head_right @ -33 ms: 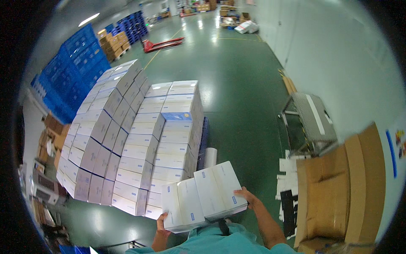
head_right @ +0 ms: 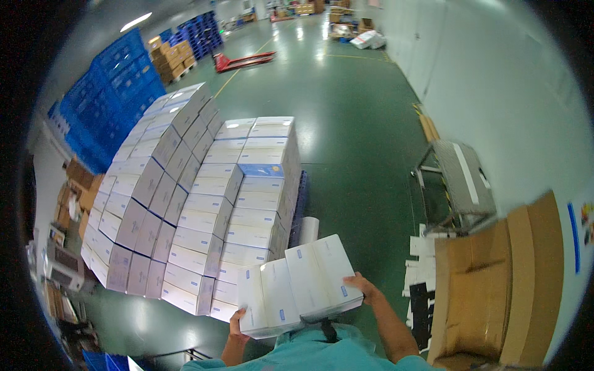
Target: The person picks up white boxes from a metal table and stacks them onto a blue pallet, arranging them in neat rows and layers.
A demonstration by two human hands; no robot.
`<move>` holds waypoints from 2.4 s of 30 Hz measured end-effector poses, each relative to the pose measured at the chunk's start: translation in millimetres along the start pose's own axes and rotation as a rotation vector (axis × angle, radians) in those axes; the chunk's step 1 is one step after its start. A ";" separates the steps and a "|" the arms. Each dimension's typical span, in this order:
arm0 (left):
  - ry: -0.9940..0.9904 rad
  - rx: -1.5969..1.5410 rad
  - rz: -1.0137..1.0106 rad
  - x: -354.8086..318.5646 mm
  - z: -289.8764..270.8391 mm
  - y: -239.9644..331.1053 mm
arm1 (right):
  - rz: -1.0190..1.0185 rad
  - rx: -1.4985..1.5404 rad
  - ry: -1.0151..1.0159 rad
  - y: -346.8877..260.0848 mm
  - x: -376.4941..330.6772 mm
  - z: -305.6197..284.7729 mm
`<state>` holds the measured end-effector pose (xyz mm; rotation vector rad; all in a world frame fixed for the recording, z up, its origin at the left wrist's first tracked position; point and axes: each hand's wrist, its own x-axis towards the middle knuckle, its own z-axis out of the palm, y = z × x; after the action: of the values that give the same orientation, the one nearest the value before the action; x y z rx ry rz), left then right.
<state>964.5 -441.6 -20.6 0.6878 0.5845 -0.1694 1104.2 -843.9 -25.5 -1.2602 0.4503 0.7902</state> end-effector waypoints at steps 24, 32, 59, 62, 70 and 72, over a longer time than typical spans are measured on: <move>1.043 -0.473 0.439 299.8 106.5 -22.0 | 0.331 -0.285 -0.619 -312.6 517.1 154.7; 1.146 -0.404 0.352 319.2 126.0 -25.0 | 0.363 -0.050 -0.126 -281.2 505.7 132.8; 1.211 -0.012 0.438 338.9 125.7 41.9 | 0.493 -0.186 -0.190 -278.8 466.6 163.3; 1.284 0.049 0.401 345.7 142.7 39.5 | 0.551 -0.162 -0.326 -273.8 450.7 167.9; 1.257 0.112 0.471 356.1 133.3 24.0 | 0.478 -0.232 -0.527 -274.1 458.2 170.7; 1.222 0.134 0.422 352.5 126.8 18.0 | 0.499 -0.466 -0.613 -296.3 460.1 158.8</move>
<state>1319.5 -494.7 -129.5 1.0003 1.5738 0.6684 1610.0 -594.0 -105.1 -1.2552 0.0675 1.7168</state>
